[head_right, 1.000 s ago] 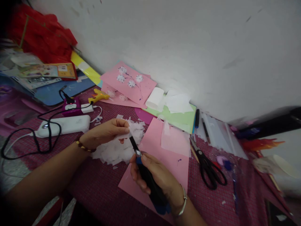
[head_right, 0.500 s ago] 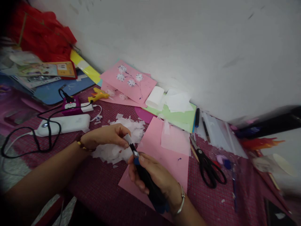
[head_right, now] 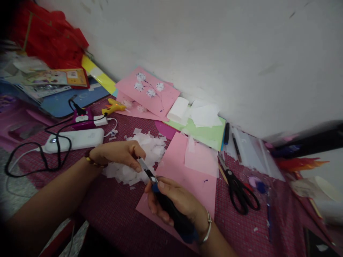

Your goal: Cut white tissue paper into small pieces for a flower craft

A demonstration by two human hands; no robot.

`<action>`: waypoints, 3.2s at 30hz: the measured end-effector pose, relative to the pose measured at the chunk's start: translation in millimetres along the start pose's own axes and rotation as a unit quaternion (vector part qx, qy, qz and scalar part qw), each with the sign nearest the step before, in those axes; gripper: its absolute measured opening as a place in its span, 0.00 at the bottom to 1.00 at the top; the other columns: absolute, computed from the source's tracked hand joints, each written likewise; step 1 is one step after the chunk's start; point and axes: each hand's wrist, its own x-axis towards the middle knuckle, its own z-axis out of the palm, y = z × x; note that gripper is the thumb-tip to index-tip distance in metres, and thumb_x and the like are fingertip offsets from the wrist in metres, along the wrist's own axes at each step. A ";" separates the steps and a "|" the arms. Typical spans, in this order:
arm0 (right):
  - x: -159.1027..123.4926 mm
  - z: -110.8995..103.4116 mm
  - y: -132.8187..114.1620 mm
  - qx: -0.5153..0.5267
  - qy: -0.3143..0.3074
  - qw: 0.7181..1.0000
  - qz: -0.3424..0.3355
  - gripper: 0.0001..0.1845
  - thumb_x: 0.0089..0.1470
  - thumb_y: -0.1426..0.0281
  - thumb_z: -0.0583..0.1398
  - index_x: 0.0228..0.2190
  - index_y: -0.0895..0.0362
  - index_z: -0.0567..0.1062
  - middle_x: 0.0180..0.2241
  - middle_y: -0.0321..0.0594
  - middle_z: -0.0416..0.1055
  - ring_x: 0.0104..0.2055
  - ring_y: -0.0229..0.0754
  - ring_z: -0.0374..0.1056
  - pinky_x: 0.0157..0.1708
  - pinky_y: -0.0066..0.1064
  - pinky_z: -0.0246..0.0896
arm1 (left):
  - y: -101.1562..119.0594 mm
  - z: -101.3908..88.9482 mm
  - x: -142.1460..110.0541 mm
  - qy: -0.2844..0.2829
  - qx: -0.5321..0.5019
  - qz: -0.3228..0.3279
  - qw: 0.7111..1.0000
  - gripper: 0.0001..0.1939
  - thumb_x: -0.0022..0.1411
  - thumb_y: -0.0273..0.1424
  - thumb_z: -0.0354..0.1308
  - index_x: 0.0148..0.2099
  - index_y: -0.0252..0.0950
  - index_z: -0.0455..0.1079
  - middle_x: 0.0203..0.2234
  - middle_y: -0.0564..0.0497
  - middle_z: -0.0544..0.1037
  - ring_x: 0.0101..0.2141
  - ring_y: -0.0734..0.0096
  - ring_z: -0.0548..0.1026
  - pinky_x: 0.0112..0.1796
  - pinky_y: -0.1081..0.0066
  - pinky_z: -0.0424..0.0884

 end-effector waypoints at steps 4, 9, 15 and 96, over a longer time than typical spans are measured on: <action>0.6 -0.8 1.2 0.002 -0.002 1.000 0.007 0.20 0.65 0.53 0.56 0.42 0.59 0.73 0.25 0.34 0.72 0.13 0.25 0.55 0.09 0.16 0.52 | -0.9 -6.7 -5.0 0.001 0.051 0.001 0.999 0.19 0.55 0.39 0.66 0.21 0.34 0.65 0.15 0.60 0.56 0.19 0.81 0.52 0.20 0.76 0.46; 1.1 -1.3 3.9 0.007 -0.005 1.000 0.009 0.19 0.65 0.55 0.56 0.42 0.59 0.73 0.25 0.34 0.73 0.13 0.25 0.56 0.09 0.16 0.51 | -3.1 -6.0 -5.1 -0.005 0.061 0.010 0.998 0.18 0.57 0.38 0.66 0.22 0.34 0.67 0.15 0.60 0.57 0.18 0.81 0.52 0.19 0.76 0.47; 4.7 -3.3 8.8 0.014 -0.017 1.000 0.015 0.20 0.63 0.54 0.58 0.42 0.59 0.72 0.25 0.34 0.74 0.13 0.26 0.58 0.09 0.16 0.51 | -3.5 8.1 6.7 -0.042 -0.001 0.026 0.999 0.12 0.55 0.36 0.68 0.27 0.33 0.76 0.16 0.59 0.65 0.19 0.81 0.57 0.21 0.78 0.53; 14.2 -3.3 -8.0 -0.022 0.206 0.964 -0.166 0.20 0.51 0.65 0.66 0.47 0.55 0.74 0.22 0.29 0.70 0.17 0.30 0.58 0.16 0.25 0.46 | -2.4 33.9 24.1 0.183 -0.115 0.047 0.975 0.13 0.54 0.33 0.66 0.39 0.34 0.68 0.23 0.59 0.69 0.23 0.80 0.63 0.25 0.77 0.59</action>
